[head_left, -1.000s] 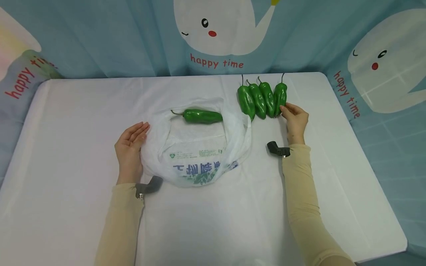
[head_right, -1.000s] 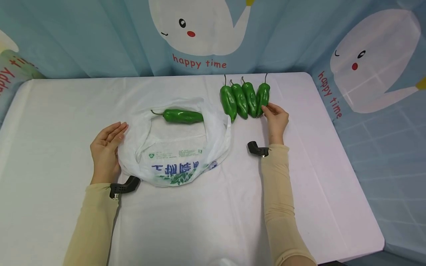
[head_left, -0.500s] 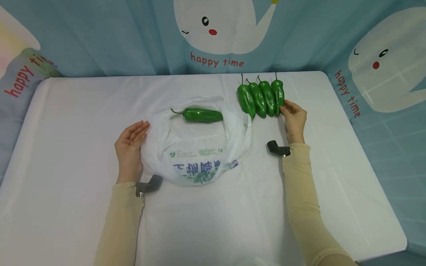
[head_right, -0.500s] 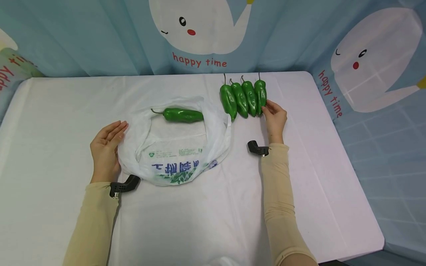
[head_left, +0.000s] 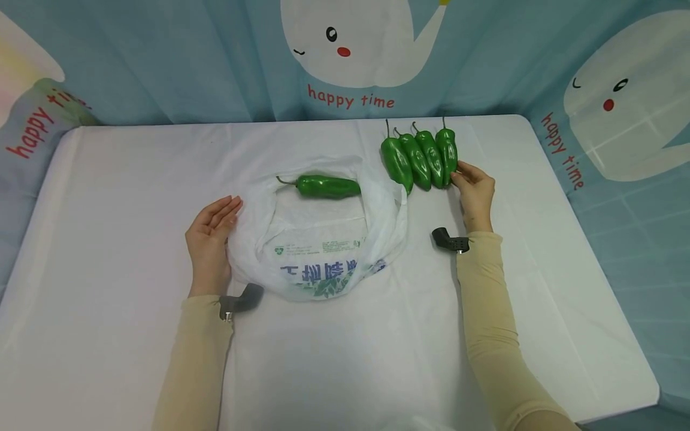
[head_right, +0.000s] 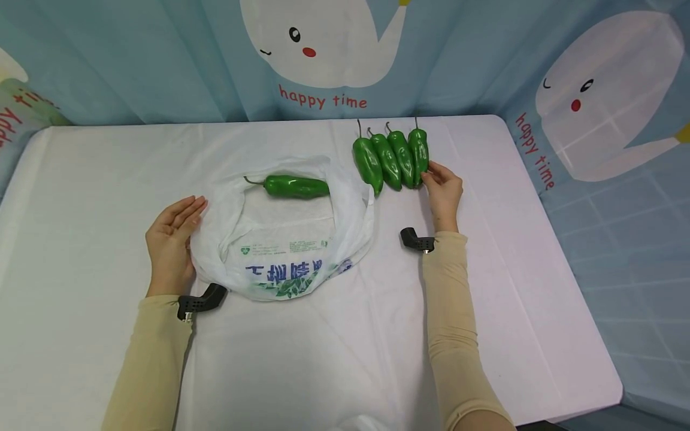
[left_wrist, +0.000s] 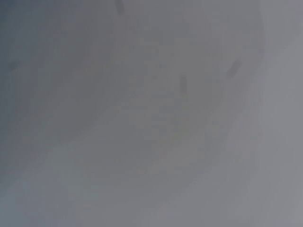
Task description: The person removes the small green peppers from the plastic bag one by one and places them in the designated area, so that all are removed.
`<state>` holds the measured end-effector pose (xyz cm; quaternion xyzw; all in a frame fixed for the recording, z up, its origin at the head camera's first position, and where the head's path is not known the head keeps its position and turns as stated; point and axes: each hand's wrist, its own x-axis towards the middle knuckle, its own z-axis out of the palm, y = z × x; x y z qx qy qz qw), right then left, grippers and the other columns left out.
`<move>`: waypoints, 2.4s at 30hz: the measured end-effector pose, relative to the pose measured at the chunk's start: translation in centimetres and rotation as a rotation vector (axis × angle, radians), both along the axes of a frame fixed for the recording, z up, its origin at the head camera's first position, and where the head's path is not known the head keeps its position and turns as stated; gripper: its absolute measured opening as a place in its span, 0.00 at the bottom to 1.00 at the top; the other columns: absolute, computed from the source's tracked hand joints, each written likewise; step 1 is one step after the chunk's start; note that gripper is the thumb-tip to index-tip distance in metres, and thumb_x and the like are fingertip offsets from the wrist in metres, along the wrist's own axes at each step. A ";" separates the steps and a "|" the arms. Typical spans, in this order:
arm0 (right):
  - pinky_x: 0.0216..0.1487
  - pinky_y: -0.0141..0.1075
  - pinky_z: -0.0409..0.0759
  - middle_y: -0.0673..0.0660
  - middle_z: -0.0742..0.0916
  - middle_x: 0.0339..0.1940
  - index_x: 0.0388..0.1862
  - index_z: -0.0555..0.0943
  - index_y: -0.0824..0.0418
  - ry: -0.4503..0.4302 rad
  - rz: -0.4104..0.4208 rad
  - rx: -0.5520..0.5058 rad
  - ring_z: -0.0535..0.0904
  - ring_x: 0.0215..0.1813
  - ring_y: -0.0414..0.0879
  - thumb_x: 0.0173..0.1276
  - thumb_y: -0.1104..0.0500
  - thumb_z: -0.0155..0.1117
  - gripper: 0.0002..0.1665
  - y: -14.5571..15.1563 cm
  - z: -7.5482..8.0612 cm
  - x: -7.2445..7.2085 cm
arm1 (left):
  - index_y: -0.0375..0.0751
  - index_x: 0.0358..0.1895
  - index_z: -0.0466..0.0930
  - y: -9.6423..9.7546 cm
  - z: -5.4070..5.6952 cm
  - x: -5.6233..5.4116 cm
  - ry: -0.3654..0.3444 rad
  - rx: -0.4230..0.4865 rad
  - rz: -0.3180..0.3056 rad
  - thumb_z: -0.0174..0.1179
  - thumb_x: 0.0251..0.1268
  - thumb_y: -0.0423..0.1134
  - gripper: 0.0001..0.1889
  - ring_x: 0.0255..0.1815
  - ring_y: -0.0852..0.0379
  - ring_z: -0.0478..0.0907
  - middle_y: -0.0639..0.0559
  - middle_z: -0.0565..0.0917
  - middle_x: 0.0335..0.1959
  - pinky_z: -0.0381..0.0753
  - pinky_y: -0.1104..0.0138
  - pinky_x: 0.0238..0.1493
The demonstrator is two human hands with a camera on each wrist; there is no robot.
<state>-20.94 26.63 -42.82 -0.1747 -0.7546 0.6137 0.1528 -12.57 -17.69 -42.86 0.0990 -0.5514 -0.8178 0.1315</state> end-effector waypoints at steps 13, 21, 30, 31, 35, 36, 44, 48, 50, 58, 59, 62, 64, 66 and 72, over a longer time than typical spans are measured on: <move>0.53 0.30 0.77 0.64 0.79 0.57 0.58 0.76 0.69 -0.024 0.000 0.006 0.78 0.51 0.44 0.66 0.66 0.60 0.21 0.0 0.1 -0.2 | 0.23 0.53 0.74 -0.2 -0.3 -0.2 0.005 0.016 0.002 0.50 0.61 0.15 0.17 0.52 0.50 0.80 0.39 0.82 0.48 0.74 0.69 0.58; 0.52 0.30 0.78 0.65 0.80 0.54 0.55 0.77 0.72 0.017 -0.025 -0.031 0.78 0.48 0.43 0.64 0.68 0.62 0.19 0.0 0.1 0.1 | 0.24 0.53 0.75 -0.2 -0.3 -0.2 0.002 0.014 0.004 0.49 0.61 0.15 0.17 0.52 0.50 0.80 0.40 0.82 0.48 0.74 0.69 0.57; 0.51 0.31 0.78 0.63 0.81 0.53 0.52 0.79 0.71 0.048 -0.043 -0.084 0.78 0.46 0.43 0.64 0.68 0.62 0.17 0.0 0.4 0.5 | 0.23 0.54 0.74 -0.2 -0.4 -0.2 -0.010 -0.001 -0.001 0.50 0.61 0.16 0.17 0.53 0.51 0.79 0.40 0.82 0.49 0.73 0.69 0.58; 0.51 0.31 0.78 0.62 0.81 0.53 0.52 0.79 0.71 0.052 -0.044 -0.079 0.78 0.46 0.43 0.64 0.68 0.62 0.17 0.0 0.5 0.5 | 0.23 0.54 0.73 -0.2 -0.4 -0.2 -0.008 -0.002 -0.001 0.50 0.61 0.16 0.17 0.53 0.51 0.79 0.40 0.82 0.49 0.73 0.69 0.58; 0.50 0.30 0.77 0.61 0.82 0.51 0.51 0.80 0.70 0.068 -0.044 -0.067 0.78 0.47 0.43 0.64 0.68 0.63 0.16 -0.3 1.1 0.6 | 0.25 0.53 0.75 -0.2 -0.3 -0.1 -0.002 0.008 0.003 0.50 0.61 0.15 0.17 0.53 0.51 0.79 0.39 0.82 0.49 0.73 0.69 0.58; 0.50 0.29 0.76 0.61 0.83 0.51 0.50 0.80 0.70 0.072 -0.045 -0.065 0.78 0.47 0.43 0.64 0.68 0.63 0.16 -0.3 1.2 0.6 | 0.25 0.53 0.75 -0.2 -0.3 -0.1 -0.001 0.016 0.003 0.50 0.61 0.15 0.17 0.53 0.51 0.79 0.39 0.82 0.49 0.73 0.69 0.58; 0.52 0.31 0.76 0.60 0.84 0.49 0.49 0.80 0.70 0.092 -0.048 -0.050 0.79 0.47 0.44 0.64 0.68 0.63 0.15 -0.7 2.0 0.7 | 0.26 0.53 0.76 -0.2 -0.3 -0.1 0.001 0.003 0.002 0.50 0.61 0.16 0.17 0.52 0.50 0.79 0.40 0.82 0.49 0.74 0.69 0.58; 0.53 0.31 0.77 0.61 0.83 0.49 0.49 0.80 0.71 0.117 -0.031 -0.059 0.80 0.49 0.47 0.64 0.69 0.62 0.15 -1.0 2.4 0.8 | 0.25 0.53 0.75 -0.2 -0.4 -0.1 0.000 -0.002 0.003 0.50 0.61 0.16 0.17 0.52 0.51 0.80 0.40 0.82 0.49 0.74 0.69 0.58; 0.52 0.31 0.77 0.61 0.84 0.49 0.49 0.80 0.71 0.133 -0.021 -0.073 0.80 0.50 0.48 0.63 0.70 0.63 0.15 -1.3 2.7 0.9 | 0.25 0.53 0.75 -0.2 -0.4 -0.1 -0.001 -0.006 0.003 0.50 0.61 0.16 0.17 0.52 0.51 0.80 0.40 0.82 0.49 0.74 0.69 0.58; 0.51 0.30 0.78 0.59 0.85 0.45 0.45 0.82 0.70 0.210 0.032 -0.102 0.81 0.47 0.45 0.61 0.71 0.64 0.13 -3.1 4.0 1.2 | 0.25 0.53 0.75 -0.3 -0.4 -0.1 -0.006 -0.012 0.006 0.50 0.61 0.16 0.17 0.53 0.51 0.79 0.39 0.81 0.50 0.74 0.69 0.58; 0.52 0.30 0.78 0.59 0.85 0.45 0.45 0.82 0.71 0.223 0.045 -0.112 0.81 0.47 0.46 0.61 0.72 0.64 0.12 -3.4 4.2 1.2 | 0.25 0.53 0.75 -0.3 -0.4 -0.1 -0.005 -0.010 0.005 0.50 0.61 0.16 0.17 0.53 0.51 0.79 0.39 0.81 0.50 0.74 0.69 0.58; 0.52 0.30 0.78 0.58 0.85 0.44 0.45 0.82 0.70 0.238 0.083 -0.129 0.81 0.47 0.46 0.61 0.72 0.64 0.12 -4.3 4.7 1.5 | 0.26 0.52 0.76 -0.3 -0.4 -0.1 -0.002 -0.006 0.008 0.50 0.61 0.15 0.17 0.52 0.51 0.80 0.39 0.82 0.49 0.74 0.69 0.58; 0.52 0.30 0.78 0.57 0.85 0.44 0.45 0.83 0.69 0.241 0.109 -0.125 0.81 0.47 0.46 0.61 0.71 0.64 0.12 -5.0 5.0 1.7 | 0.27 0.52 0.77 -0.3 -0.3 -0.1 -0.003 -0.006 0.010 0.50 0.61 0.15 0.17 0.52 0.51 0.80 0.40 0.82 0.49 0.74 0.69 0.58; 0.51 0.30 0.78 0.57 0.85 0.44 0.44 0.83 0.69 0.245 0.137 -0.127 0.81 0.47 0.46 0.61 0.71 0.64 0.12 -5.6 5.3 1.9 | 0.27 0.52 0.77 -0.2 -0.3 0.0 -0.005 -0.008 0.010 0.50 0.61 0.15 0.17 0.52 0.51 0.80 0.40 0.82 0.49 0.74 0.69 0.58; 0.50 0.31 0.79 0.57 0.86 0.44 0.46 0.82 0.71 0.268 0.220 -0.096 0.81 0.47 0.45 0.62 0.71 0.64 0.12 -7.2 5.7 2.4 | 0.26 0.52 0.76 -0.2 0.0 0.1 -0.005 -0.005 0.006 0.50 0.62 0.16 0.17 0.52 0.51 0.80 0.40 0.82 0.48 0.74 0.69 0.57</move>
